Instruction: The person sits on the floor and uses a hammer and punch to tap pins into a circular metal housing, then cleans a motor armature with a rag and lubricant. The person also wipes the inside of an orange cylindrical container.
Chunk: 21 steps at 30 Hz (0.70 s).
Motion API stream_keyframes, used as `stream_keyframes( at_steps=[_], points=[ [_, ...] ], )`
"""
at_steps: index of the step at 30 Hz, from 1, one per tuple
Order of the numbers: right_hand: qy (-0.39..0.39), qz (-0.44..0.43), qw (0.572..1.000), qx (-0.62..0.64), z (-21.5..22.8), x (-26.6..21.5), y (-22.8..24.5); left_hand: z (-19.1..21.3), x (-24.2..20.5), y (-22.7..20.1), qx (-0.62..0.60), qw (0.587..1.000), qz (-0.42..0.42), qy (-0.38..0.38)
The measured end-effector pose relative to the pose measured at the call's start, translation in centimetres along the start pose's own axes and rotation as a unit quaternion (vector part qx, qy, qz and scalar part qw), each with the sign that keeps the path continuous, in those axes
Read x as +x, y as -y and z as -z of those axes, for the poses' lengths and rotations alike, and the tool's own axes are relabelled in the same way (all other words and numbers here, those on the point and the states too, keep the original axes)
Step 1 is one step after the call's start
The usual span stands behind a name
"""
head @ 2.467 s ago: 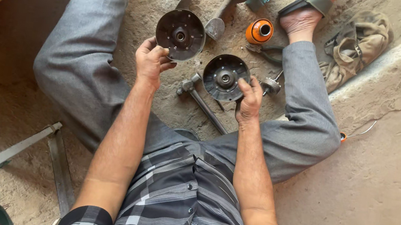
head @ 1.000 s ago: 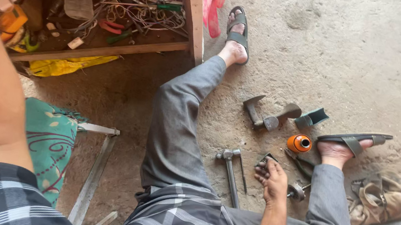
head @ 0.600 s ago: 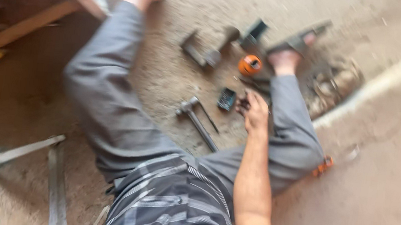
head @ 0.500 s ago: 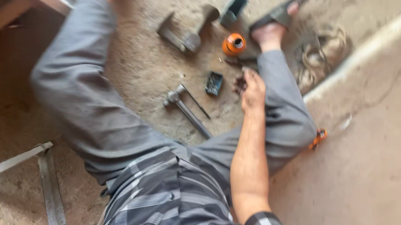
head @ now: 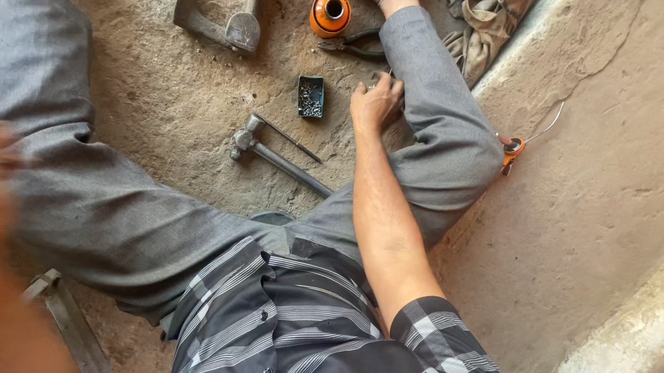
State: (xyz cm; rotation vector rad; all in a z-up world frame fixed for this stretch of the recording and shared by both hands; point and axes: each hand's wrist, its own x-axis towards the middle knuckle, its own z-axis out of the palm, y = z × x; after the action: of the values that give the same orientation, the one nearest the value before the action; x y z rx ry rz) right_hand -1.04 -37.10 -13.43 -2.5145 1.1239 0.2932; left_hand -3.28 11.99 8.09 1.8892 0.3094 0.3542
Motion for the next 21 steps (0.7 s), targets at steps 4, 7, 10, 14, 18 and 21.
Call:
stream_keyframes(
  at_steps=[4,7,10,14,18,21],
  points=[
    [-0.066,0.06,0.996,-0.004,-1.5,0.5,-1.4,-7.4,-7.7,-1.7,-0.016,0.969,0.054,0.239],
    [-0.048,0.025,0.995,0.085,-3.2,2.3,-3.3,-11.6,-11.5,-1.3,0.032,0.932,0.073,0.353],
    [-0.037,0.013,0.996,0.075,-3.9,3.7,-4.1,-13.2,-13.5,-0.1,0.035,0.917,0.077,0.389],
    [-0.04,-0.013,0.997,0.067,-2.2,2.0,-2.7,-13.4,-14.1,0.8,0.053,0.911,0.079,0.402],
    [-0.043,0.102,0.987,0.117,2.7,-3.7,0.9,-13.2,-12.6,-0.4,0.122,0.913,0.023,0.388],
    [0.078,0.243,0.959,0.124,8.1,-7.6,3.8,-13.7,-10.3,-2.5,0.18,0.907,-0.14,0.353]
  ],
)
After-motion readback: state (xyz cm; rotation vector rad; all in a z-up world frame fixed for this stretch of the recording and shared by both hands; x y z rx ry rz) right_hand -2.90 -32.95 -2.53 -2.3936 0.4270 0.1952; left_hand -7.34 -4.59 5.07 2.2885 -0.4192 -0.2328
